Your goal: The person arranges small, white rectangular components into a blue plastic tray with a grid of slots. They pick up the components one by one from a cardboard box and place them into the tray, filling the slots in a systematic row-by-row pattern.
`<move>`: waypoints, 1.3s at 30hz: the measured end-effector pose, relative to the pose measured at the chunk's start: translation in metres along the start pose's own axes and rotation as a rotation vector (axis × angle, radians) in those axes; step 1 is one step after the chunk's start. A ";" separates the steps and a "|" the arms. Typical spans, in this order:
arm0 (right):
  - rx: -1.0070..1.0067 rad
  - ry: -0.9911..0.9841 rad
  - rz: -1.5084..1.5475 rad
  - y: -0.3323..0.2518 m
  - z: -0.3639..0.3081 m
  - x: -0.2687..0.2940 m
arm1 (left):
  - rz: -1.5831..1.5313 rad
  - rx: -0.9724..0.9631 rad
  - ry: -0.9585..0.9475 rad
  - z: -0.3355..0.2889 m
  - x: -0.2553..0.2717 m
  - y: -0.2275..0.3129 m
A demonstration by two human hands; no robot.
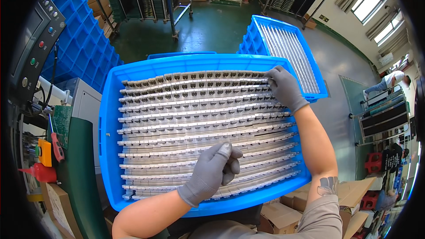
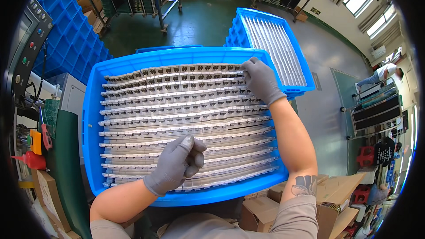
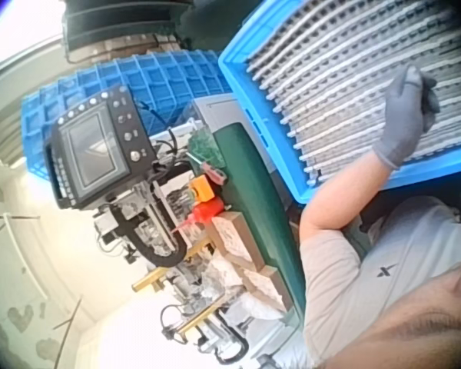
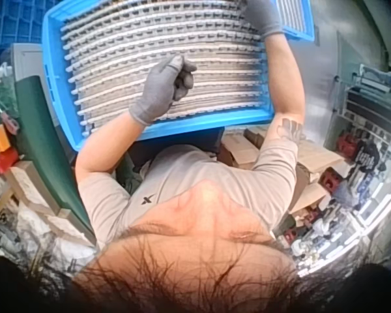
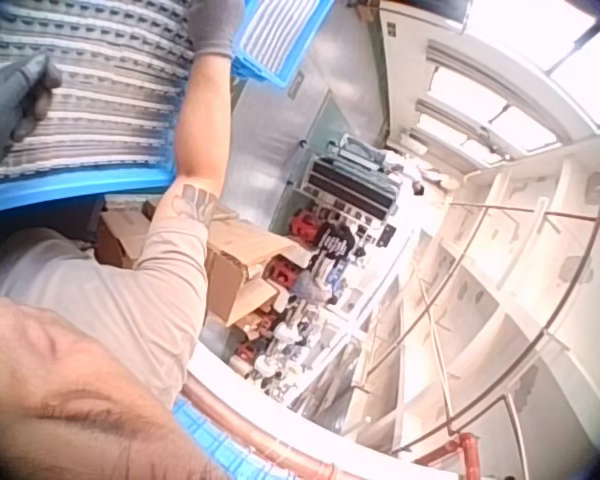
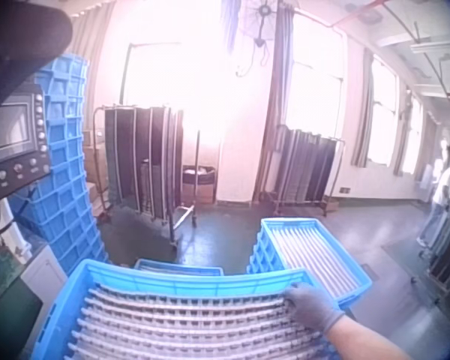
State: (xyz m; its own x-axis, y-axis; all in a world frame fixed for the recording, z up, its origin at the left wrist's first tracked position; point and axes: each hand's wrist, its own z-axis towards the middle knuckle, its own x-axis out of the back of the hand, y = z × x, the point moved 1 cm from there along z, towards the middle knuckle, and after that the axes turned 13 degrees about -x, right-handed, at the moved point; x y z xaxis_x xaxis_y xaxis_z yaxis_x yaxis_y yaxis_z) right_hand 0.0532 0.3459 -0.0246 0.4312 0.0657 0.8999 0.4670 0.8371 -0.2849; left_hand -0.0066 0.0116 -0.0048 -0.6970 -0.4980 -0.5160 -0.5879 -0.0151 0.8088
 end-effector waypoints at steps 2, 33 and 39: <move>-0.029 -0.026 -0.031 -0.002 -0.001 0.006 | 0.011 -0.007 -0.003 0.000 0.000 0.001; 0.085 -0.045 0.374 -0.100 -0.036 0.043 | -0.283 0.133 0.063 0.012 0.008 -0.005; 0.283 -0.752 0.303 -0.188 -0.087 0.071 | -0.298 0.052 0.085 0.014 0.011 -0.018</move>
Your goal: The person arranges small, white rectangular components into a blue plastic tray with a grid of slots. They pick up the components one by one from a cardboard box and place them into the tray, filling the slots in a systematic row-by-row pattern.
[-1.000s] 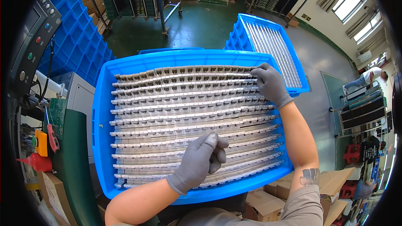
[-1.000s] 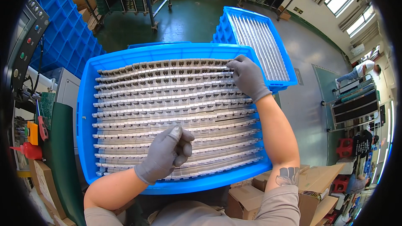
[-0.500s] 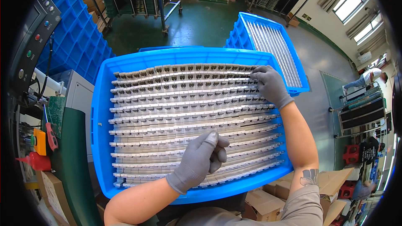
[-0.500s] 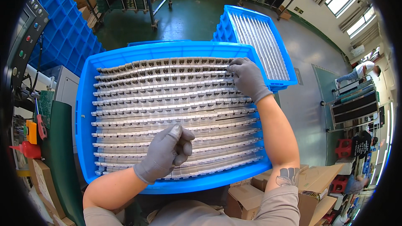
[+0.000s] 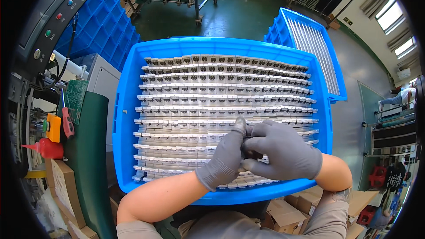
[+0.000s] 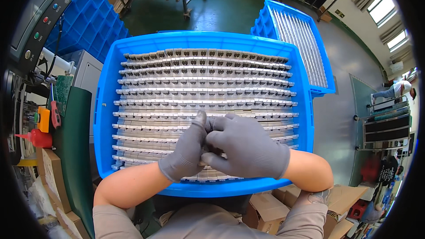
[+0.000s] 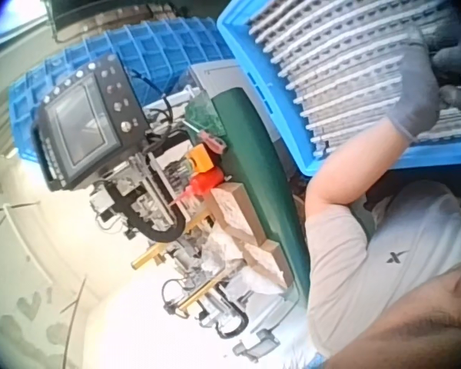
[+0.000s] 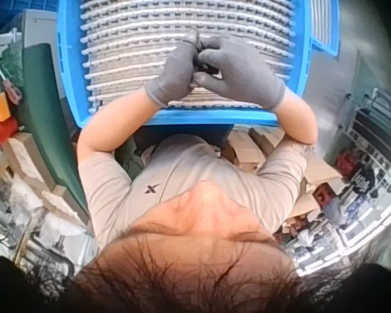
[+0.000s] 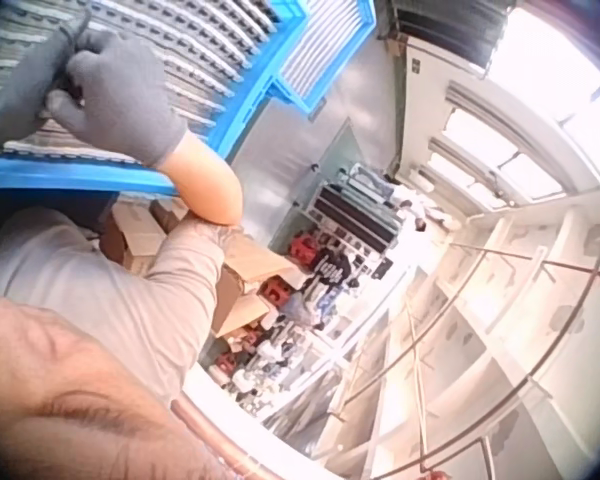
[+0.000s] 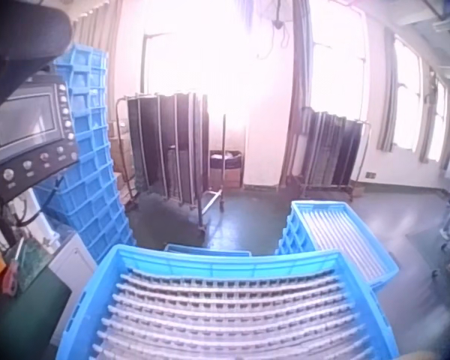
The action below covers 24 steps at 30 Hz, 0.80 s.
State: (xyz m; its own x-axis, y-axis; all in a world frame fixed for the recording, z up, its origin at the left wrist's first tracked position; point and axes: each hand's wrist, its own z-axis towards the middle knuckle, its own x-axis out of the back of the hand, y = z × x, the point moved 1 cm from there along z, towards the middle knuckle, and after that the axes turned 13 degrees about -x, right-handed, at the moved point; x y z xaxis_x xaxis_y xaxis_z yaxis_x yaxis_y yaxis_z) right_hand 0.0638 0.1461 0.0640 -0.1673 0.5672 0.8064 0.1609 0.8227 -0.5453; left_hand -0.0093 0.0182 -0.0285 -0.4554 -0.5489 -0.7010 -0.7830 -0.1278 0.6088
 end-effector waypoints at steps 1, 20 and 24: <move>0.003 0.003 -0.032 -0.002 0.001 -0.005 | 0.060 -0.022 0.040 0.001 0.000 -0.005; -0.044 0.456 -0.063 0.029 -0.002 -0.025 | 0.241 -0.060 -0.075 -0.001 -0.006 0.009; 0.019 0.562 -0.145 0.030 -0.003 -0.032 | 0.274 -0.090 -0.053 -0.001 -0.010 0.013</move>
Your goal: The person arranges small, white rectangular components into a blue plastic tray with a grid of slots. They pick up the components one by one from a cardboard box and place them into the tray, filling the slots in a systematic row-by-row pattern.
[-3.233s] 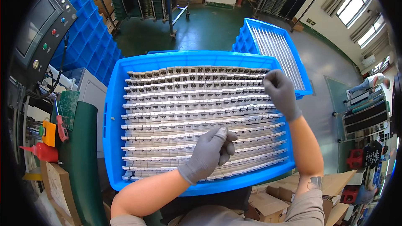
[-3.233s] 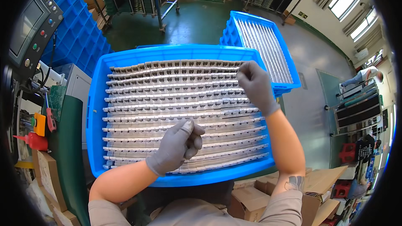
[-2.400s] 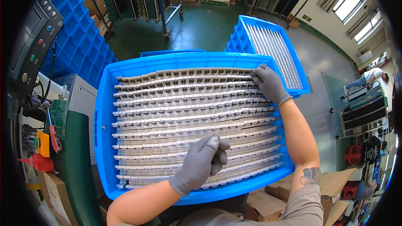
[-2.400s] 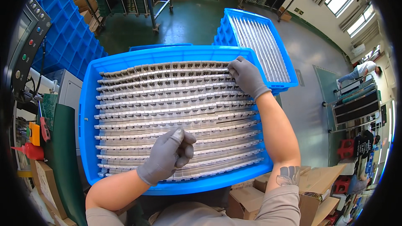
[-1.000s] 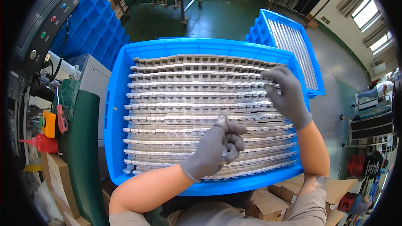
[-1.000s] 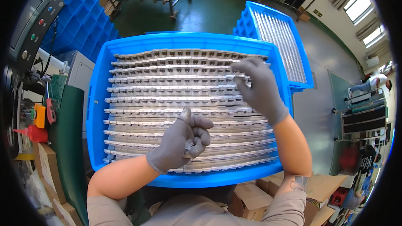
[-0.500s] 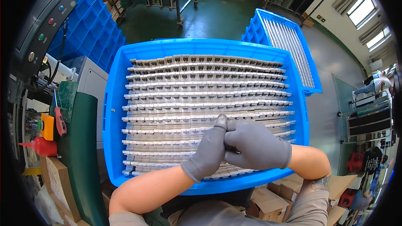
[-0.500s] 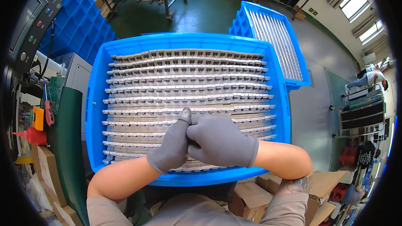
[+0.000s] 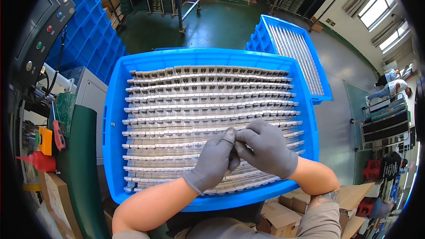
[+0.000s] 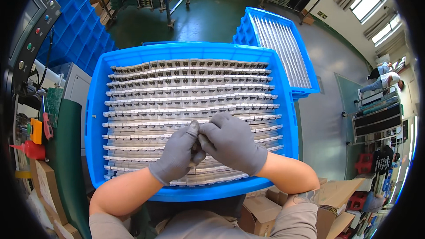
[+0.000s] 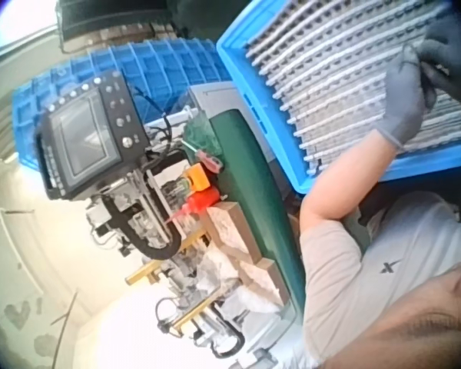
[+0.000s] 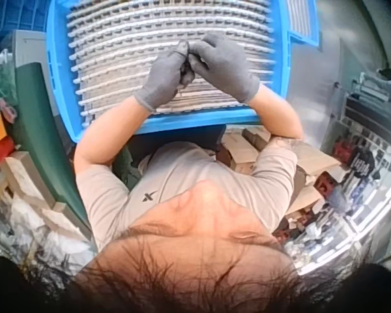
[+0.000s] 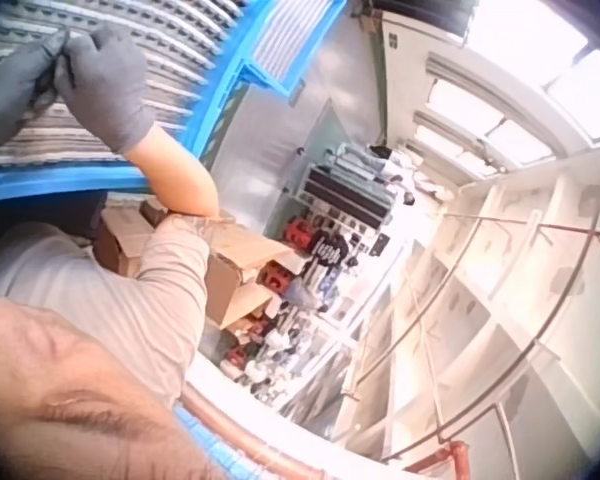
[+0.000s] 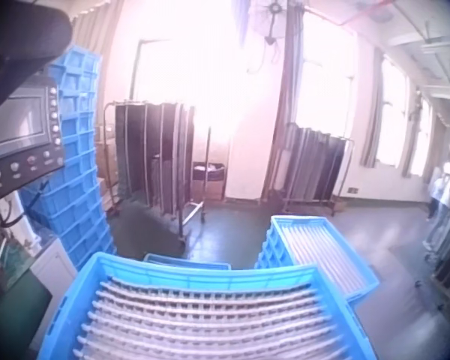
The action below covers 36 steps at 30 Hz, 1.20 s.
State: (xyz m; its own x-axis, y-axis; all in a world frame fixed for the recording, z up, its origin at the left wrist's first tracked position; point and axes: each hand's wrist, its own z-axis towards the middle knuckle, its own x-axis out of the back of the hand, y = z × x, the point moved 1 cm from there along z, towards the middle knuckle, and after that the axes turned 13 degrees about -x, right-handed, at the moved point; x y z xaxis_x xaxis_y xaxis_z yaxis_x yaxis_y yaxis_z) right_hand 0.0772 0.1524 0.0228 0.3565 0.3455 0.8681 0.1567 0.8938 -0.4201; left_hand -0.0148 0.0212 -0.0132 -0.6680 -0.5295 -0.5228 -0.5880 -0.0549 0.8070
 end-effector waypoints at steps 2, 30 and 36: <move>0.022 0.022 0.002 0.001 -0.001 -0.001 | 0.013 -0.026 -0.001 0.001 0.002 -0.002; -0.330 0.049 -0.046 0.183 0.070 0.025 | 0.002 -0.027 0.091 0.002 0.002 0.003; -0.348 0.004 0.020 0.183 0.076 0.012 | 0.040 -0.057 0.035 0.000 0.003 0.000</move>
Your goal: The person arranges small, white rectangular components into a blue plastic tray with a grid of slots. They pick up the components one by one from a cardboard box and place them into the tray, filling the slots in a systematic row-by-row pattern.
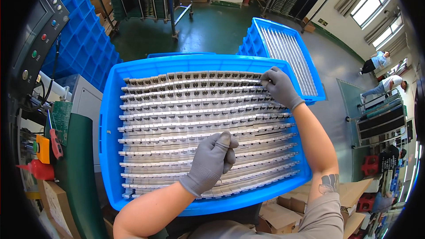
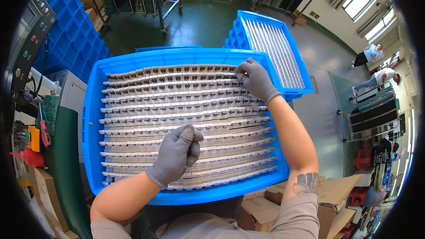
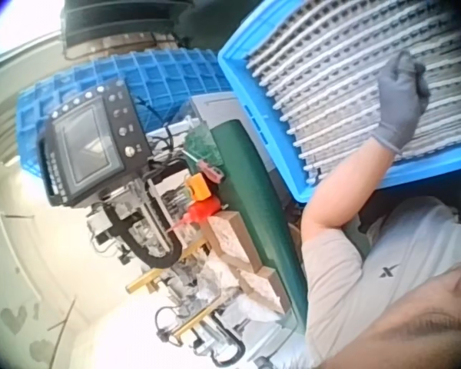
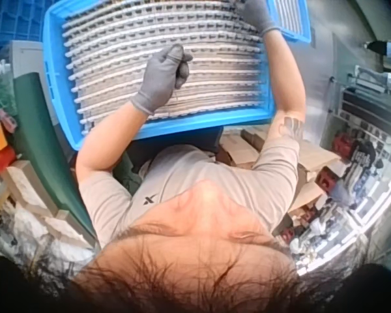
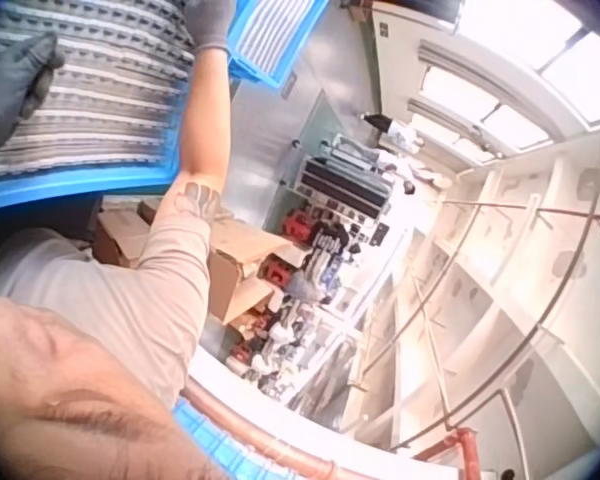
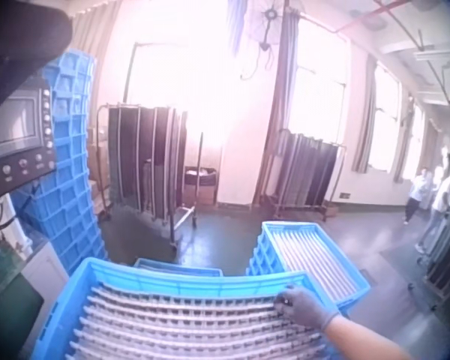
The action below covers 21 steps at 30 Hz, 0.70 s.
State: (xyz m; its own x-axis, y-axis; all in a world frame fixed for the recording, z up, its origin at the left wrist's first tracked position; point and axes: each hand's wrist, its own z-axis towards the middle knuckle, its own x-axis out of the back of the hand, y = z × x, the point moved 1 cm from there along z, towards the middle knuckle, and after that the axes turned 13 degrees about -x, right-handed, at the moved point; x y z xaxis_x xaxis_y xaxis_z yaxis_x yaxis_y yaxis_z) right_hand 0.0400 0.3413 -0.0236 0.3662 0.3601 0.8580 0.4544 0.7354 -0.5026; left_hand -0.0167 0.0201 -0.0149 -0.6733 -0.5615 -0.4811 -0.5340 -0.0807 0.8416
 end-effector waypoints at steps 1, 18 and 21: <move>-0.012 -0.010 0.001 0.001 0.000 0.000 | 0.001 0.004 0.001 0.000 0.000 0.000; 0.063 0.116 -0.210 -0.011 -0.013 -0.002 | -0.009 -0.043 0.006 0.003 0.004 -0.001; 0.141 0.136 -0.242 -0.012 -0.015 0.001 | -0.042 -0.047 0.038 0.002 0.006 -0.001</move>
State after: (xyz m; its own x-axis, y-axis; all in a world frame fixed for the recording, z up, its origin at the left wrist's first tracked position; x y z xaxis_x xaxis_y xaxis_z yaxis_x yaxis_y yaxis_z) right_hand 0.0474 0.3240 -0.0188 0.3704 0.0915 0.9244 0.4279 0.8665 -0.2572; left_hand -0.0212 0.0189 -0.0194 -0.6301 -0.5879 -0.5073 -0.5364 -0.1429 0.8318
